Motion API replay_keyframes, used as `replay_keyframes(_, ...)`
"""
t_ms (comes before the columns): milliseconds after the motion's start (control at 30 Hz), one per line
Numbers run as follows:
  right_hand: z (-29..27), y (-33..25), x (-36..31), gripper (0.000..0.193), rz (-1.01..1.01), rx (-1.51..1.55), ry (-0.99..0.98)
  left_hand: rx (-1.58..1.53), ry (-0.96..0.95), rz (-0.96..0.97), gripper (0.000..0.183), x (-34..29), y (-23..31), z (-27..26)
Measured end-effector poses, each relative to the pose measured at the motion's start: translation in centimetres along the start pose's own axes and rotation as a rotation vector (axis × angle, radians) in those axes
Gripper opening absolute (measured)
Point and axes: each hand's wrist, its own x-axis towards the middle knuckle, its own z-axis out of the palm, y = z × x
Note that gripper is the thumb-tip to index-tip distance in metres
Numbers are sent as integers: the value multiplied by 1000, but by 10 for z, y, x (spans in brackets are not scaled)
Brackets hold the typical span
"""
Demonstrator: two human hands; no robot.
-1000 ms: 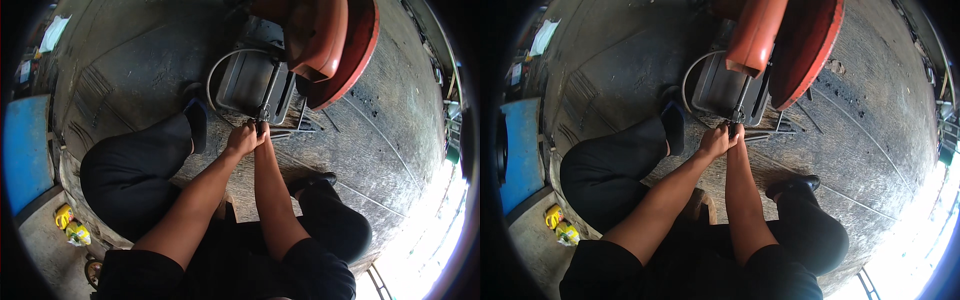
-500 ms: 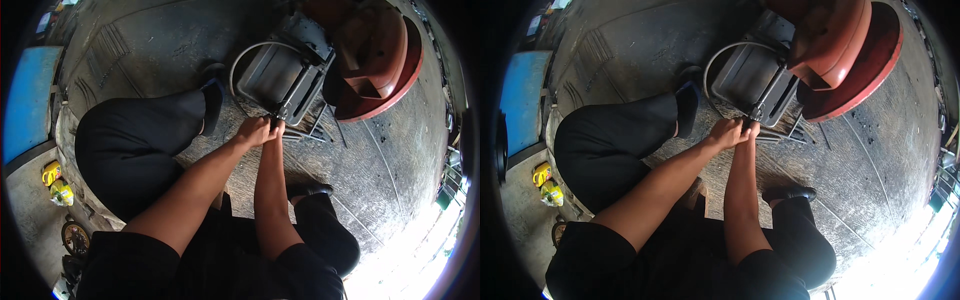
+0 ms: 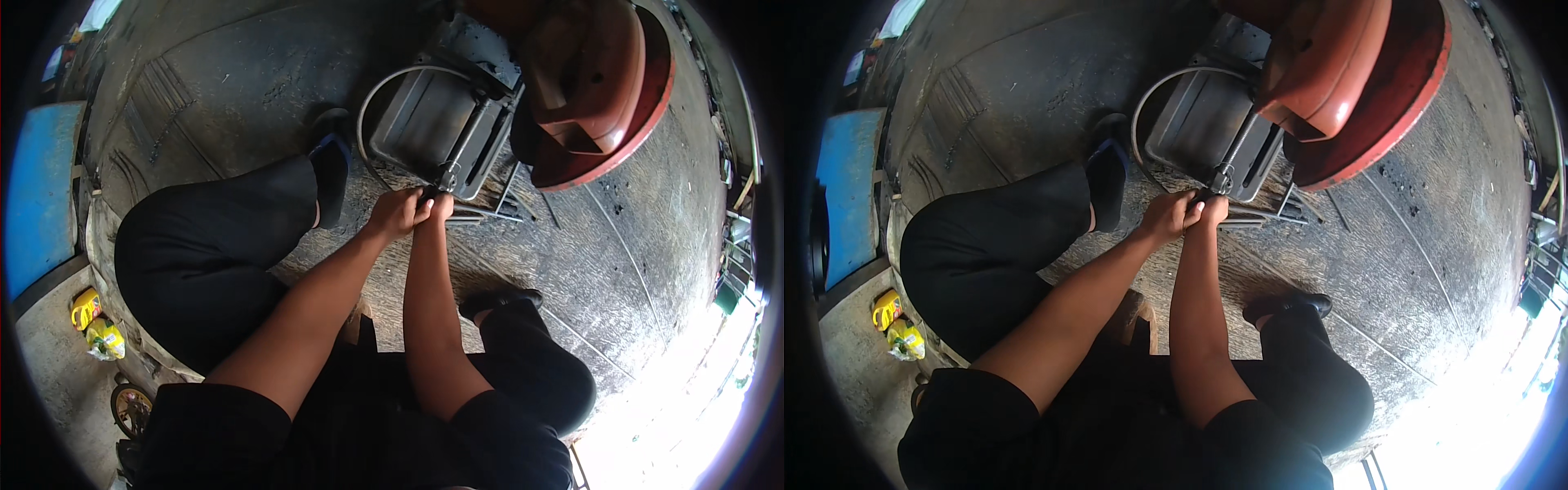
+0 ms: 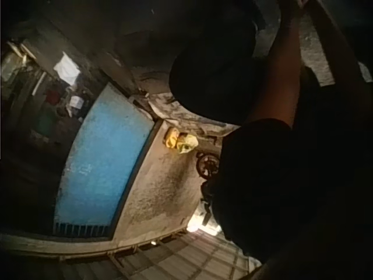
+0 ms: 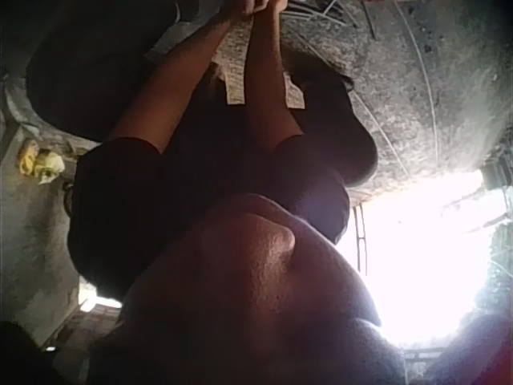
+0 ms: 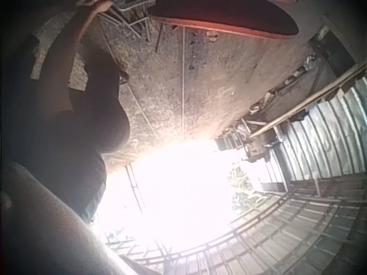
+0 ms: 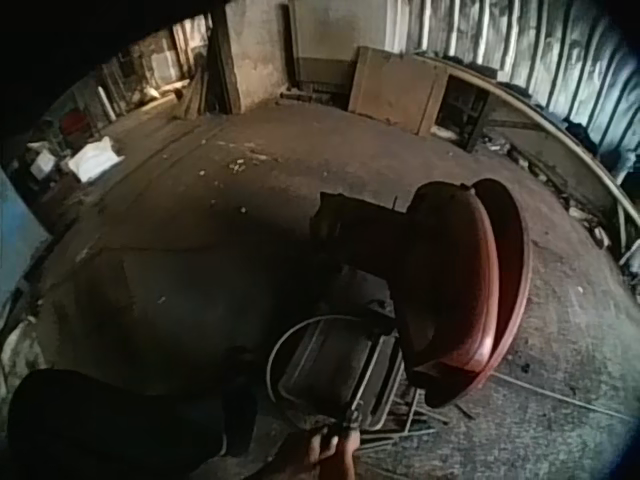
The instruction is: The person operates a miter saw to cut a metal rod, then uses a T-handle hex key to loosen and tighten a fastener on the saw base while repositioning the metal rod.
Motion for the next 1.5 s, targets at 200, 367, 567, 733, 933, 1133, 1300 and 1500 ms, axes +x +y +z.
replay_keyframes(200,0,-22,-4,49,592,364,-438,-364,710,-511,38,11,18,49)
replay_keyframes(367,18,12,-12,45,462,120,-229,-347,751,-530,45,5,6,32)
replay_keyframes(567,2,31,27,51,129,-591,-574,-297,560,-439,42,26,24,27)
replay_keyframes(733,-15,12,73,52,121,-474,-201,-170,640,-435,51,40,31,45)
replay_keyframes(933,7,11,-10,31,-334,-1092,-69,-72,609,-396,38,35,8,23)
replay_keyframes(1133,15,-25,-44,47,-182,-643,188,-102,495,-443,39,44,15,20)
replay_keyframes(1300,26,-38,-77,73,-27,-175,392,-56,528,-419,37,46,5,17)
replay_keyframes(1500,16,-22,-67,61,-184,-87,410,-72,563,-481,35,48,-12,28)
